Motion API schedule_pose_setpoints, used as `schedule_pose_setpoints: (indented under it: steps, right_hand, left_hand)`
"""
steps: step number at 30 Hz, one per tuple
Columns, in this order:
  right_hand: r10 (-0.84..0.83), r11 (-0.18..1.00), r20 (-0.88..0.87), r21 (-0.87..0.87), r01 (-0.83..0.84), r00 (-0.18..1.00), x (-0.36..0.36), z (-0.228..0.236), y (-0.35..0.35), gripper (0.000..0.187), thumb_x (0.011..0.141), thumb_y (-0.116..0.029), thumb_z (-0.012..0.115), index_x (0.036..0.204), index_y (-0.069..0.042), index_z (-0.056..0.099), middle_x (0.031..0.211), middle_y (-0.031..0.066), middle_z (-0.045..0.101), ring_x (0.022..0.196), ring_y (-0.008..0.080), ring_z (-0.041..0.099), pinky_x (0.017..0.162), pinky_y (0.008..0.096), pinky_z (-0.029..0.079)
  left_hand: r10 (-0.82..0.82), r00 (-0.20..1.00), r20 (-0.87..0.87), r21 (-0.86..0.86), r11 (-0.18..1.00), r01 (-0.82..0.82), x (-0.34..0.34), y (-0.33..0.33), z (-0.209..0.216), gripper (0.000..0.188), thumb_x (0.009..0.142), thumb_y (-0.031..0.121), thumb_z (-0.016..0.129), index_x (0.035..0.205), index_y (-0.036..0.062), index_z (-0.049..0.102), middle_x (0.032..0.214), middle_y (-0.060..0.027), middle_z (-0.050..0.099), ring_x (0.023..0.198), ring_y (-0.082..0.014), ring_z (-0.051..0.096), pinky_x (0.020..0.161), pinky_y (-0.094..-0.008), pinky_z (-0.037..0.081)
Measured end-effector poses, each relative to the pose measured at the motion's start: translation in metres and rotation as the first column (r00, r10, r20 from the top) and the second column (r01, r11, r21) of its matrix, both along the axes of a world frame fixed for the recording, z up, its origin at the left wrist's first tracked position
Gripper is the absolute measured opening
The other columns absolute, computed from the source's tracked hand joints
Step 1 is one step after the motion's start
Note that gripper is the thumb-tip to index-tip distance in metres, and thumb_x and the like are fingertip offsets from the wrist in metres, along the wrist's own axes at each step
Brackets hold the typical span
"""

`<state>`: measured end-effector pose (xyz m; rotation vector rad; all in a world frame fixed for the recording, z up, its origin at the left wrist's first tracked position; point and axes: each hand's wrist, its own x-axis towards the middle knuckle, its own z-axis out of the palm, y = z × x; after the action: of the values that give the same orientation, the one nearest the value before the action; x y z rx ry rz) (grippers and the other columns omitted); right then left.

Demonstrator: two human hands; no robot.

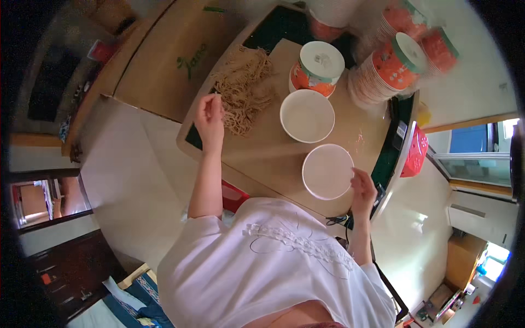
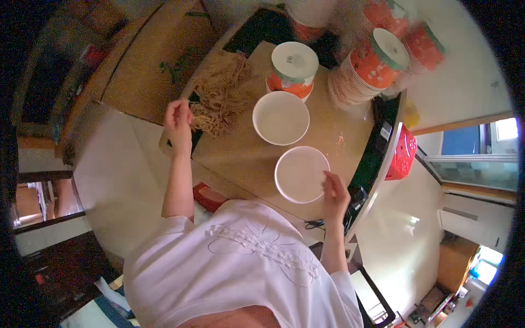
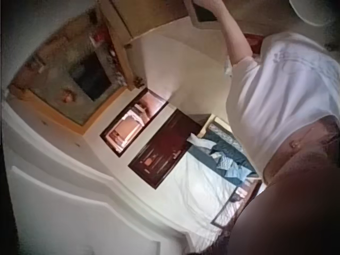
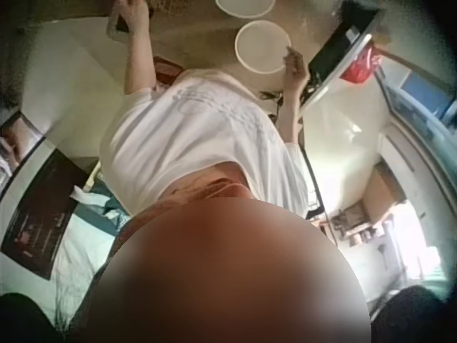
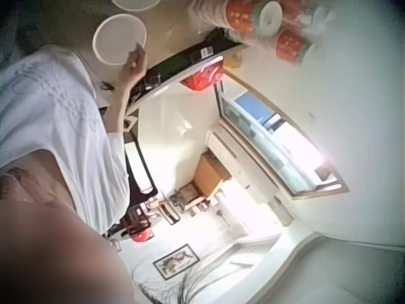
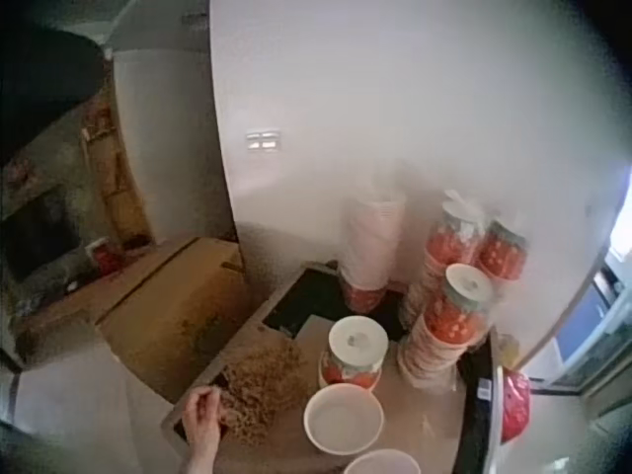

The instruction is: Manually stringing paper bowls for manufacturing or packaging.

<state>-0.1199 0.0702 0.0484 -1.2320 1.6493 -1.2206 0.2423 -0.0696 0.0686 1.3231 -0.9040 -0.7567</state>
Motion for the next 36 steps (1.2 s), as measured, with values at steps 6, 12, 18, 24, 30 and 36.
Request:
schedule_pose_setpoints:
  steps: [6, 12, 18, 24, 30, 36]
  right_hand:
    - [0.308, 0.943, -0.079, -0.11, -0.315, 0.948, 0.067, 0.039, -0.022, 0.019, 0.085, 0.003, 0.055, 0.101, -0.001, 0.064, 0.08, 0.0081, 0.06, 0.073, 0.014, 0.058, 0.067, 0.0247, 0.046]
    - [0.283, 0.907, -0.042, -0.314, -0.282, 0.958, 0.071, 0.059, -0.018, 0.019, 0.082, 0.007, 0.053, 0.099, 0.004, 0.061, 0.097, 0.0119, 0.057, 0.092, 0.0183, 0.056, 0.08, 0.027, 0.044]
    - [0.517, 0.849, 0.372, -0.337, -0.407, 0.771, 0.093, 0.087, -0.002, 0.067, 0.078, 0.012, 0.049, 0.137, -0.002, 0.021, 0.117, 0.0136, 0.047, 0.105, 0.0201, 0.051, 0.089, 0.029, 0.041]
    - [0.344, 0.936, 0.521, -0.252, -0.244, 0.781, 0.072, 0.084, 0.009, 0.056, 0.079, 0.013, 0.038, 0.132, -0.003, 0.032, 0.08, 0.0004, 0.042, 0.072, 0.0071, 0.039, 0.067, 0.0185, 0.034]
    - [0.16, 0.977, 0.234, -0.178, -0.119, 0.959, 0.043, 0.074, 0.018, 0.029, 0.083, 0.007, 0.045, 0.11, -0.003, 0.051, 0.074, -0.0022, 0.045, 0.06, 0.0031, 0.039, 0.052, 0.0169, 0.032]
    - [0.058, 0.979, 0.138, -0.202, -0.029, 0.989, 0.034, 0.06, 0.018, 0.009, 0.081, 0.0, 0.065, 0.088, -0.002, 0.06, 0.072, -0.0025, 0.047, 0.056, 0.0008, 0.038, 0.048, 0.0162, 0.029]
  left_hand:
    - [0.052, 0.998, -0.022, -0.432, 0.9, -0.057, 0.004, -0.001, 0.069, 0.009, 0.09, 0.014, 0.057, 0.089, 0.0057, 0.056, 0.065, 0.0024, 0.044, 0.058, -0.0077, 0.039, 0.053, -0.0227, 0.031]
    - [-0.177, 0.973, 0.151, -0.647, 0.726, 0.233, -0.051, 0.045, 0.139, 0.01, 0.081, 0.006, 0.064, 0.089, 0.0023, 0.059, 0.09, -0.0115, 0.061, 0.077, -0.0158, 0.056, 0.065, -0.0255, 0.044]
    - [-0.526, 0.634, 0.566, -0.232, 0.637, 0.735, -0.134, 0.091, 0.1, 0.016, 0.068, 0.002, 0.072, 0.082, 0.0099, 0.069, 0.115, -0.0114, 0.053, 0.107, -0.0267, 0.051, 0.089, -0.0357, 0.039]
    - [-0.664, 0.674, -0.324, -0.119, 0.735, 0.667, -0.164, 0.106, 0.047, 0.012, 0.077, -0.002, 0.067, 0.086, 0.0054, 0.067, 0.104, -0.0045, 0.053, 0.096, -0.0128, 0.05, 0.083, -0.0287, 0.041]
    - [-0.685, 0.617, -0.387, -0.009, 0.672, 0.74, -0.184, 0.11, 0.045, 0.009, 0.079, -0.003, 0.065, 0.084, 0.0043, 0.062, 0.088, 0.0001, 0.054, 0.082, -0.0065, 0.053, 0.073, -0.0207, 0.043]
    - [-0.695, 0.588, -0.414, -0.021, 0.653, 0.757, -0.193, 0.111, 0.035, 0.006, 0.084, 0.001, 0.062, 0.088, 0.0044, 0.059, 0.086, 0.001, 0.057, 0.08, -0.0062, 0.055, 0.07, -0.0194, 0.044]
